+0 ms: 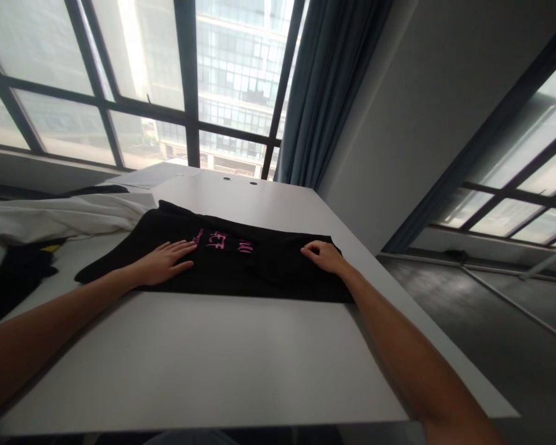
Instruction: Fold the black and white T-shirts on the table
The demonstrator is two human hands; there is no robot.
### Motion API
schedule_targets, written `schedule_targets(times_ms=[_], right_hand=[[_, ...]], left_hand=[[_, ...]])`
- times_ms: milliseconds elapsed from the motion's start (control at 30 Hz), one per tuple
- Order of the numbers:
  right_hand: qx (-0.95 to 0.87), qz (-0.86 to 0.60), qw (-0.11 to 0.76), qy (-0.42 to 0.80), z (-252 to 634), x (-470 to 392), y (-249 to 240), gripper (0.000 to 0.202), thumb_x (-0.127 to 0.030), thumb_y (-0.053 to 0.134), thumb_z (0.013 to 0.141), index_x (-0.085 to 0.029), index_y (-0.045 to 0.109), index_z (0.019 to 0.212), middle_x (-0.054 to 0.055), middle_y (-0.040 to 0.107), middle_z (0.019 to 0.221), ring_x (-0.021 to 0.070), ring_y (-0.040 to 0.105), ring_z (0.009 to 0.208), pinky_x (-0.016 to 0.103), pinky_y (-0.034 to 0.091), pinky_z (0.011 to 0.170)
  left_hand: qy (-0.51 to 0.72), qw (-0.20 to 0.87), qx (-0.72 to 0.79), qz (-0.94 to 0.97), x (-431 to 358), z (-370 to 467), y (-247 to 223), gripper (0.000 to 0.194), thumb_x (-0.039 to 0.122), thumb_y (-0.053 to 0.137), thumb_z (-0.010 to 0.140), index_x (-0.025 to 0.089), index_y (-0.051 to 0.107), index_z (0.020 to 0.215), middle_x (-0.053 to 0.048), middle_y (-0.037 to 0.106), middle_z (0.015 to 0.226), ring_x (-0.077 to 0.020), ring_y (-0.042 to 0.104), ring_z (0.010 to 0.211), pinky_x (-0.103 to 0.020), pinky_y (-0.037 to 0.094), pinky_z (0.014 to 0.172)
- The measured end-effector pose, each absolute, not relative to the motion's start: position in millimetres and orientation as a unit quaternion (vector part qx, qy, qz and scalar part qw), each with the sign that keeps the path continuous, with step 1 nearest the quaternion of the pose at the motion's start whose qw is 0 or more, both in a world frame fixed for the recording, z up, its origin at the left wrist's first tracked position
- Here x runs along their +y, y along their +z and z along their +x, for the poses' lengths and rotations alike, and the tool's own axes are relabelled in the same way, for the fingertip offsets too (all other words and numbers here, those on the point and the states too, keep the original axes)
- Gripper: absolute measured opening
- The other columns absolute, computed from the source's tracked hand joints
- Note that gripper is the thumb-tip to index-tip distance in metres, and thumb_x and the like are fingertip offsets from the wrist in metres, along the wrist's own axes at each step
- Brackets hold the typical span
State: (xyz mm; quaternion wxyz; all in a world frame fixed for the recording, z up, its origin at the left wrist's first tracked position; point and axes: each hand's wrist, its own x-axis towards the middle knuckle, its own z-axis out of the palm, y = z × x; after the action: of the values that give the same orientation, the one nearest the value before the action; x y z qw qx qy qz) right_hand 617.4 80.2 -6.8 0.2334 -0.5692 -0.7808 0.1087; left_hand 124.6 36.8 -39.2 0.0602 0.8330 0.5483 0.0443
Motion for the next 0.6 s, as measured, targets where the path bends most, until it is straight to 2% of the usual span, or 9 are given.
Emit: schedule_targets(times_ms=[67,133,233,333,400,500,600], right_hand=[[-0.780,-0.587,0.194,0.093,621,100,-12,0.040,-0.056,0.061,0.089,-0.024,0.075,0.109,0.009,0.070,0.128,0.0289,0.063,0.120,0.042,0.045,0.109],[-0.777,-0.605,0.148,0.087,624,116,-19,0.052,-0.057,0.065,0.087,-0.021,0.070,0.124,0.013,0.062,0.141,0.0320,0.057,0.131,0.044,0.040,0.115],[-0.772,-0.624,0.093,0.074,628,135,-29,0.065,-0.060,0.065,0.087,-0.018,0.062,0.137,0.015,0.050,0.154,0.0351,0.044,0.143,0.046,0.032,0.122],[-0.753,-0.653,0.066,0.046,632,150,-36,0.065,-0.059,0.058,0.093,-0.020,0.055,0.144,0.015,0.041,0.160,0.0341,0.035,0.149,0.050,0.026,0.123],[-0.738,-0.671,0.059,0.031,635,159,-37,0.061,-0.055,0.055,0.096,-0.021,0.053,0.146,0.014,0.042,0.160,0.0334,0.035,0.149,0.051,0.027,0.123],[-0.723,-0.689,0.048,-0.003,638,169,-33,0.054,-0.048,0.054,0.098,-0.022,0.054,0.146,0.015,0.050,0.154,0.0341,0.046,0.142,0.052,0.036,0.116],[-0.714,-0.698,0.015,-0.051,637,177,-26,0.044,-0.042,0.053,0.098,-0.022,0.064,0.136,0.015,0.060,0.144,0.0332,0.056,0.130,0.048,0.046,0.105]], left_hand=[[0.044,0.060,0.550,0.832,36,126,-39,0.076,0.062,0.027,0.097,0.020,0.034,0.160,-0.009,0.031,0.166,-0.0263,0.023,0.155,-0.048,0.014,0.125],[0.044,0.061,0.551,0.831,35,126,-38,0.076,0.062,0.027,0.098,0.019,0.034,0.160,-0.010,0.031,0.166,-0.0262,0.023,0.155,-0.048,0.014,0.125],[0.044,0.059,0.551,0.831,34,127,-38,0.075,0.062,0.027,0.098,0.019,0.034,0.160,-0.009,0.031,0.166,-0.0259,0.023,0.155,-0.048,0.013,0.125],[0.043,0.061,0.550,0.832,34,126,-39,0.074,0.062,0.027,0.099,0.021,0.034,0.160,-0.008,0.030,0.166,-0.0257,0.023,0.155,-0.048,0.013,0.125],[0.043,0.064,0.550,0.831,34,126,-39,0.074,0.061,0.028,0.099,0.020,0.033,0.161,-0.008,0.029,0.167,-0.0260,0.022,0.155,-0.048,0.013,0.125],[0.044,0.067,0.550,0.831,34,127,-39,0.074,0.059,0.028,0.099,0.020,0.033,0.161,-0.008,0.029,0.166,-0.0262,0.022,0.155,-0.048,0.012,0.125],[0.043,0.068,0.553,0.829,34,127,-37,0.074,0.059,0.029,0.098,0.019,0.034,0.160,-0.008,0.030,0.166,-0.0262,0.022,0.155,-0.048,0.013,0.125]])
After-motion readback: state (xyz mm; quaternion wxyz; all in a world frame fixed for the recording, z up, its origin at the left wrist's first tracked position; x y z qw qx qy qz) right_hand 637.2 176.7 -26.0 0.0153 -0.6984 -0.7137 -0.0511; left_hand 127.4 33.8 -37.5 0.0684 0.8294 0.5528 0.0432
